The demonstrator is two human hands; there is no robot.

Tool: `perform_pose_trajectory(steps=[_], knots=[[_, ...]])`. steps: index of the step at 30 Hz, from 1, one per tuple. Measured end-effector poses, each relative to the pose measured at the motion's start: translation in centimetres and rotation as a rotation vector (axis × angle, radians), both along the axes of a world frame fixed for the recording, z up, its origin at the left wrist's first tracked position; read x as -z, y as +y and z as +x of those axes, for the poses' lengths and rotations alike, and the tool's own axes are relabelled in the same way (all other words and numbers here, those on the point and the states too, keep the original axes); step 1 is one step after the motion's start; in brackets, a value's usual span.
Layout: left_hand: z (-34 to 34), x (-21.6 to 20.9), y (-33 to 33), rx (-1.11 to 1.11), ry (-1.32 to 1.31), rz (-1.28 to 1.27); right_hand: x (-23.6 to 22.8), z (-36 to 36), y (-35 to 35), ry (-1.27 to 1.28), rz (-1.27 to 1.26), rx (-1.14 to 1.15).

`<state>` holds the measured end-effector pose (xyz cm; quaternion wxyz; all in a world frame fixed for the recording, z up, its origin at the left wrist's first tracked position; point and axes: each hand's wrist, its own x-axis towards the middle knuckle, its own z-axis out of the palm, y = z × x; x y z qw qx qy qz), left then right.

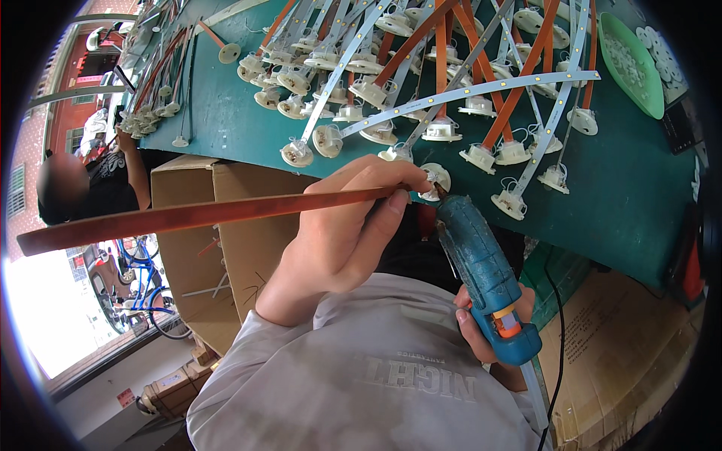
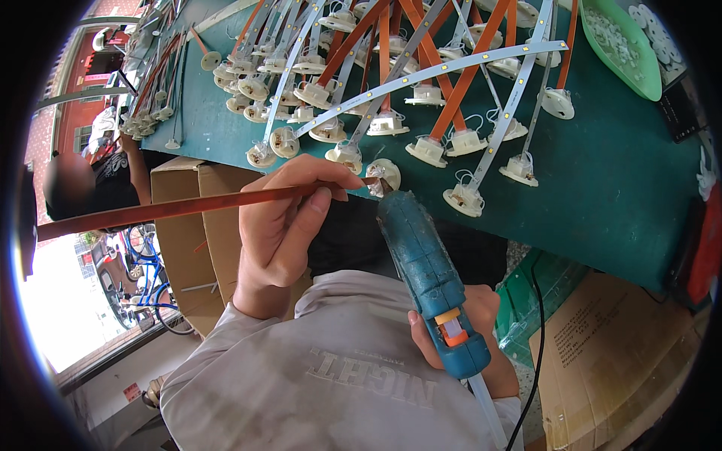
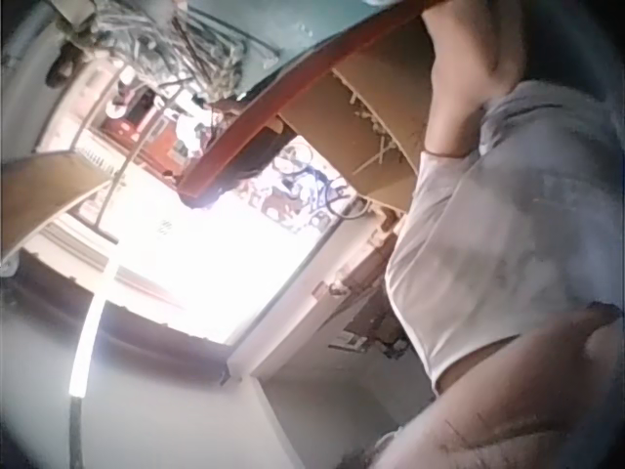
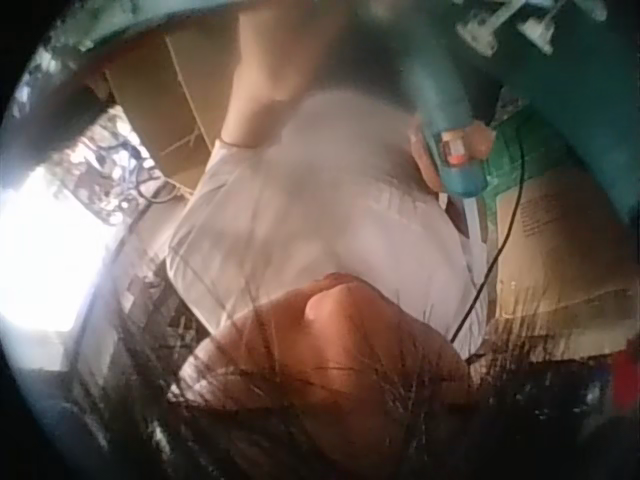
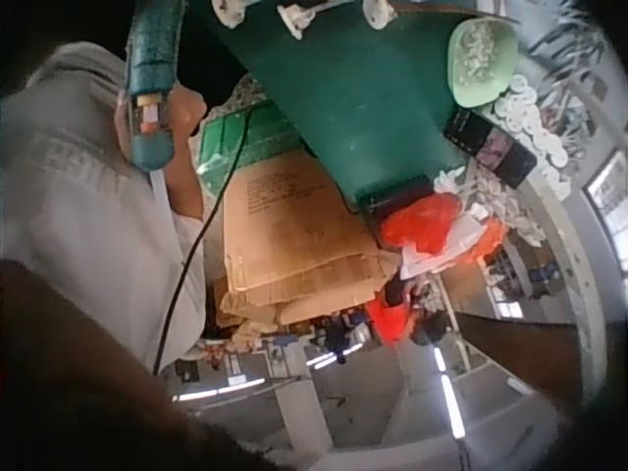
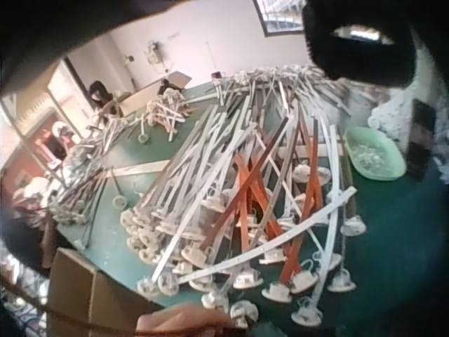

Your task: The recorder uses a hot glue gun to secure LED light strips onto circular plastic mounts as part of an assembly line task.

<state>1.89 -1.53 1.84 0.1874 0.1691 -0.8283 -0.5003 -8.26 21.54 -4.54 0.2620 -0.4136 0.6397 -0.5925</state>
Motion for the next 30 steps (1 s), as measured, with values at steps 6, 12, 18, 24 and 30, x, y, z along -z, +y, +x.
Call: perform_pose_trajectory(steps=[6, 12, 18, 24, 30], knots=[[0.1, 0.2, 0.0, 0.000, -0.001, 0.000, 0.0, -0.1, 0.4, -0.016, 0.026, -0.038], [0.0, 0.1, 0.0, 0.013, 0.002, -0.010, -0.6, -0.4, 0.5, 0.104, 0.001, -0.059], [-0.1, 0.2, 0.2, 0.023, 0.003, -0.037, 0.2, 0.4, 1.5, -0.095, 0.107, -0.010], [-0.1, 0.1, 0.3, 0.035, 0.031, -0.081, 0.5, 0.1, 1.1, 0.266, -0.103, -0.010], [0.0, 0.1, 0.0, 0.075, 0.048, -0.109, 0.3, 0.2, 1.3, 0.177, -0.039, -0.051]])
